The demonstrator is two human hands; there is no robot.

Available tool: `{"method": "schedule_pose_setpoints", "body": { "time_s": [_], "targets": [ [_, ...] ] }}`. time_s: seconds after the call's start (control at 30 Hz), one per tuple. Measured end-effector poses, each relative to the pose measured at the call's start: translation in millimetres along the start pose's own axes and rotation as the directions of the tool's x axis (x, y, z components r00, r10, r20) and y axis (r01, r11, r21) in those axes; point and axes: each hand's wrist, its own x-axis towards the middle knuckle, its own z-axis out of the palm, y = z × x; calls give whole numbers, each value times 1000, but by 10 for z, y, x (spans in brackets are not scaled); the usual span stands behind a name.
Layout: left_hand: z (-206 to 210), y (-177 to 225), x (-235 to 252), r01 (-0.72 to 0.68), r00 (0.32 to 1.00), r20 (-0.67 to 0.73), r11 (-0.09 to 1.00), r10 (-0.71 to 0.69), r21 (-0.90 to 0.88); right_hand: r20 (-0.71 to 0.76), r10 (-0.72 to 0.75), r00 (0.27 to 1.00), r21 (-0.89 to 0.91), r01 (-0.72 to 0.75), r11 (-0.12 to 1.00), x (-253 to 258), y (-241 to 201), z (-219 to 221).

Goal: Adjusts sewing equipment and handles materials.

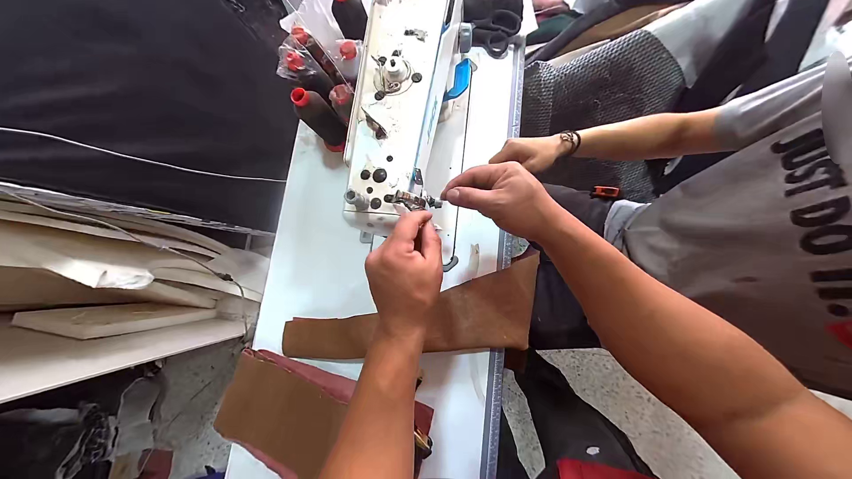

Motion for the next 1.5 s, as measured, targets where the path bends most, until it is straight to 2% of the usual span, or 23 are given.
{"method": "schedule_pose_setpoints", "body": {
  "time_s": [0.07, 0.33, 0.43, 0.5, 0.57, 0.63, 0.7, 0.83, 0.93, 1.03, 1.13, 1.23, 1.3, 1.37, 1.4, 1.43, 1.47, 1.5],
  "targets": [
    [35, -19, 43, 44, 999, 28, 999, -45, 23, 92, -19, 996, -35, 22, 999, 109, -14, 4],
    [268, -123, -63, 62, 991, -123, 994, -50, 91, 359, 83, 930, 74, -117, 990, 328, -105, 24],
    [329, -124, -14, 43, 983, -181, 987, -14, 157, 431, 80, 899, -32, -74, 997, 346, -153, -41],
    [347, -120, -14, 31, 978, -210, 983, 8, 182, 435, 50, 899, -207, 46, 977, 341, -225, -76],
    [346, -137, -27, 22, 973, -231, 990, 11, 141, 409, -32, 912, -370, 197, 908, 315, -277, -62],
    [337, -148, -55, 13, 972, -234, 998, 2, 59, 381, -142, 914, -467, 323, 823, 268, -289, -34],
    [320, -141, -106, 8, 975, -221, 1000, -13, -21, 357, -219, 908, -511, 386, 768, 220, -283, -21],
    [223, -145, -328, 49, 979, -192, 995, -65, -87, 330, -236, 914, -466, 375, 801, 193, -259, 3],
    [216, -192, -341, -20, 975, -224, 997, 3, -73, 348, -207, 914, -449, 356, 819, 213, -268, 2],
    [279, -173, -145, -73, 968, -234, 993, 92, 88, 363, -217, 906, -490, 384, 783, 218, -290, 4],
    [325, -114, -45, -11, 976, -211, 980, 54, 199, 369, -230, 901, -546, 410, 731, 223, -301, 16],
    [280, -151, -126, 20, 988, -153, 1000, -17, 18, 366, -226, 902, -605, 416, 679, 198, -330, 39],
    [252, -222, -176, -66, 984, -169, 992, 47, -105, 348, -269, 898, -611, 435, 661, 191, -298, 34],
    [169, -295, -261, -248, 960, -149, 968, 238, -49, 241, -309, 920, -593, 392, 703, 120, -239, 36],
    [126, -308, -301, -334, 937, -120, 942, 329, -23, 121, -322, 939, -550, 334, 766, 45, -201, 24],
    [85, -310, -342, -394, 916, -87, 919, 391, -18, -26, -298, 954, -429, 259, 865, -65, -172, 12],
    [46, -311, -396, -430, 902, -46, 902, 428, -36, -147, -206, 967, -185, 178, 966, -201, -146, -8],
    [1, -319, -478, -446, 895, 1, 892, 447, -71, -198, -75, 977, 165, 109, 980, -372, -103, -26]
  ]
}}
